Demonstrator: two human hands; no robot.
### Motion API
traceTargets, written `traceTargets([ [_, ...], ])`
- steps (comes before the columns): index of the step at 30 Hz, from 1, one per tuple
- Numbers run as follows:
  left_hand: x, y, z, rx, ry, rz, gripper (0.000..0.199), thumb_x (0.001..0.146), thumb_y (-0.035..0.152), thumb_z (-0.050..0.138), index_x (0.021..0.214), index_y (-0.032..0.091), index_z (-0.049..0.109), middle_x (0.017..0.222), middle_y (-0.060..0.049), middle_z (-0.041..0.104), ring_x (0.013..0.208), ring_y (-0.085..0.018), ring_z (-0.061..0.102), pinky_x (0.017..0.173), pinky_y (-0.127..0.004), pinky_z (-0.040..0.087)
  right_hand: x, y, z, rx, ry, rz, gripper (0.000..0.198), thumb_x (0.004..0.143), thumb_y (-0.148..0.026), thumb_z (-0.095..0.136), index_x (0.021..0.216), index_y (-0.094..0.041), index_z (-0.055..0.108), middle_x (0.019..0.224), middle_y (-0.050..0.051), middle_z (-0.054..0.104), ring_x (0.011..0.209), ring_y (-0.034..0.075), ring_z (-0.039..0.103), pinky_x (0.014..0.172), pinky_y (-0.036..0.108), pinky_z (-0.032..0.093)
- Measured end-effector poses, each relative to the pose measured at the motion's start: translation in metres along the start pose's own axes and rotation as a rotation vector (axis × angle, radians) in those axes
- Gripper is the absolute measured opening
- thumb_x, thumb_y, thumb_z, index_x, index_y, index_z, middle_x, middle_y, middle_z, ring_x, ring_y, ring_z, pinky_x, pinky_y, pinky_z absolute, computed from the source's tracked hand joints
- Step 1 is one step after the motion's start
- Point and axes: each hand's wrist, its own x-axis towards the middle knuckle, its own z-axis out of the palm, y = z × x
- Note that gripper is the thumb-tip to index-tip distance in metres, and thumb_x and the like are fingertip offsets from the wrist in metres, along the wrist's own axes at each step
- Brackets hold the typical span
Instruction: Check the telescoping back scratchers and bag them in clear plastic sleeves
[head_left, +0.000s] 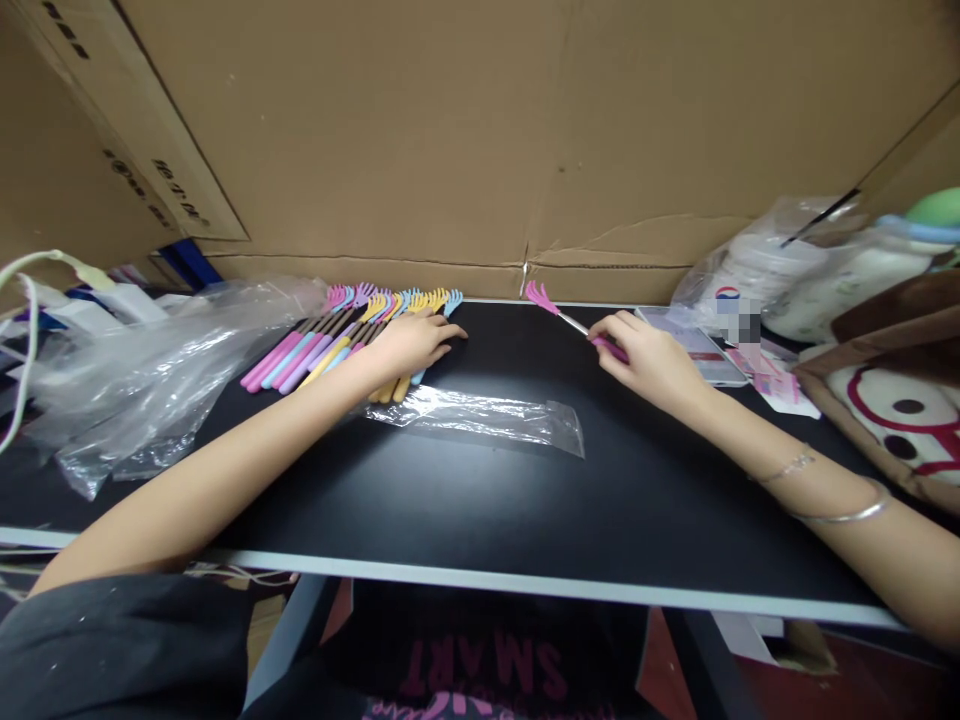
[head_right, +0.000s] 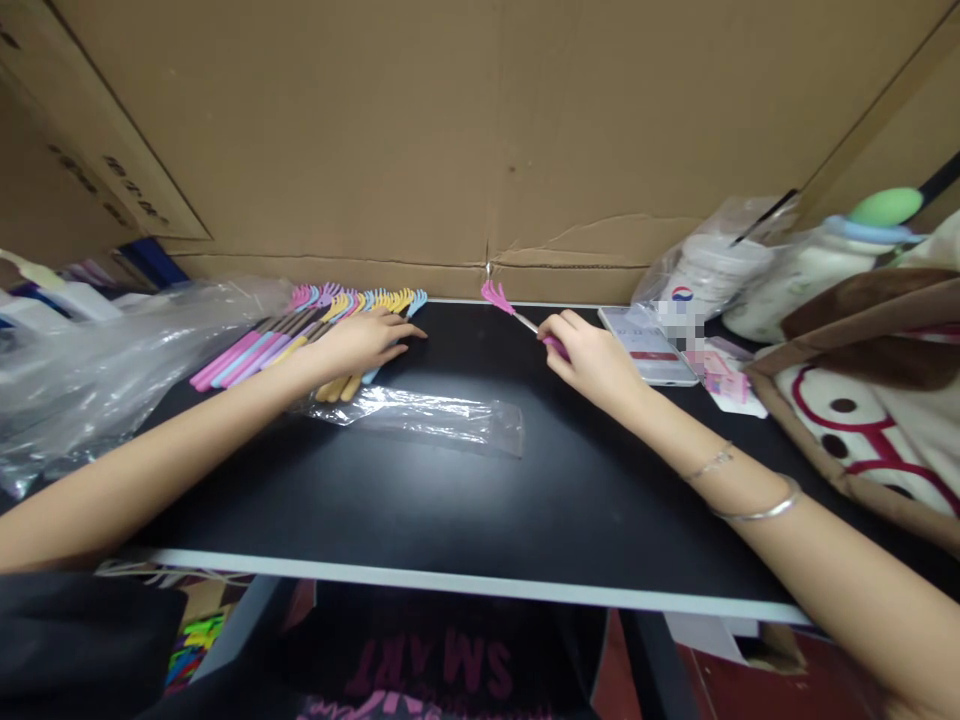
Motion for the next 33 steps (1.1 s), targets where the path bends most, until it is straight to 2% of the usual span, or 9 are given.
traceTargets([
  [3,-0.001,-0.007,0.001,-0.005,-0.014,-0.038,0.037,0.096,0.027,0.044,0.13,0.022,0.059,0.123,-0.008,0.066,0.115,-0.026,0.056,0.096,-0.037,0.045,0.001,0.001,-0.003,0.02,0.006,0.014,0.014,0.087,-0.023,0.046,0.096,-0.021,0.057,0.097,0.009,0.065,0.08,0.022,0.063,0.069,0.033,0.046],
  [6,-0.003,-0.001,-0.005,-0.056,0.017,-0.022,0.036,0.098,0.031,0.043,0.126,0.02,0.061,0.123,-0.008,0.066,0.117,-0.026,0.055,0.1,-0.037,0.043,0.002,0.001,-0.005,0.087,0.018,0.054,0.012,0.085,-0.023,0.048,0.093,-0.021,0.057,0.094,0.008,0.066,0.074,0.02,0.06,0.065,0.032,0.044],
  [9,-0.008,0.021,-0.018,-0.143,0.068,0.059,0.038,0.101,0.039,0.037,0.125,0.022,0.061,0.121,-0.005,0.067,0.115,-0.023,0.058,0.099,-0.034,0.044,0.003,0.002,-0.003,0.254,-0.004,0.139,0.009,0.082,-0.027,0.053,0.089,-0.022,0.057,0.084,0.005,0.065,0.065,0.017,0.056,0.061,0.031,0.043],
  [12,-0.016,0.05,-0.03,-0.267,0.019,0.144,0.04,0.099,0.048,0.039,0.13,0.028,0.057,0.122,-0.001,0.068,0.109,-0.02,0.063,0.091,-0.03,0.046,0.003,0.003,0.003,0.553,-0.06,0.271,0.014,0.082,-0.034,0.056,0.089,-0.022,0.055,0.084,0.003,0.064,0.059,0.013,0.055,0.059,0.03,0.047],
  [15,-0.023,0.075,-0.038,-0.339,0.022,0.26,0.049,0.095,0.057,0.046,0.132,0.026,0.054,0.119,-0.002,0.069,0.105,-0.021,0.065,0.097,-0.034,0.043,0.002,-0.001,0.007,0.835,-0.111,0.433,0.022,0.081,-0.037,0.06,0.095,-0.022,0.051,0.09,0.003,0.061,0.061,0.013,0.06,0.058,0.03,0.052],
  [18,-0.027,0.087,-0.039,-0.305,0.048,0.323,0.058,0.088,0.061,0.056,0.132,0.023,0.054,0.111,-0.004,0.071,0.1,-0.023,0.066,0.095,-0.037,0.043,0.001,-0.006,0.008,0.974,-0.139,0.531,0.024,0.081,-0.033,0.062,0.099,-0.022,0.049,0.089,0.002,0.058,0.061,0.012,0.061,0.055,0.029,0.053],
  [21,-0.028,0.089,-0.038,-0.241,0.077,0.332,0.053,0.087,0.056,0.06,0.128,0.023,0.059,0.106,-0.004,0.07,0.095,-0.022,0.067,0.084,-0.033,0.045,0.002,-0.009,0.006,1.005,-0.134,0.549,0.024,0.08,-0.031,0.063,0.099,-0.02,0.051,0.086,0.001,0.055,0.057,0.009,0.055,0.049,0.024,0.05],
  [26,-0.026,0.083,-0.033,-0.224,0.17,0.343,0.04,0.089,0.05,0.059,0.119,0.024,0.063,0.104,-0.003,0.071,0.091,-0.018,0.067,0.076,-0.029,0.044,0.004,-0.004,0.0,0.968,-0.114,0.547,0.027,0.079,-0.03,0.065,0.101,-0.019,0.054,0.09,0.003,0.057,0.053,0.007,0.05,0.043,0.021,0.044],
  [33,-0.019,0.07,-0.02,-0.172,0.335,0.301,0.026,0.095,0.038,0.053,0.113,0.023,0.065,0.108,-0.001,0.071,0.093,-0.016,0.067,0.074,-0.027,0.044,0.003,0.019,-0.012,0.758,-0.166,0.435,0.04,0.077,-0.047,0.064,0.105,-0.018,0.06,0.086,0.002,0.057,0.051,0.007,0.048,0.043,0.023,0.038],
])
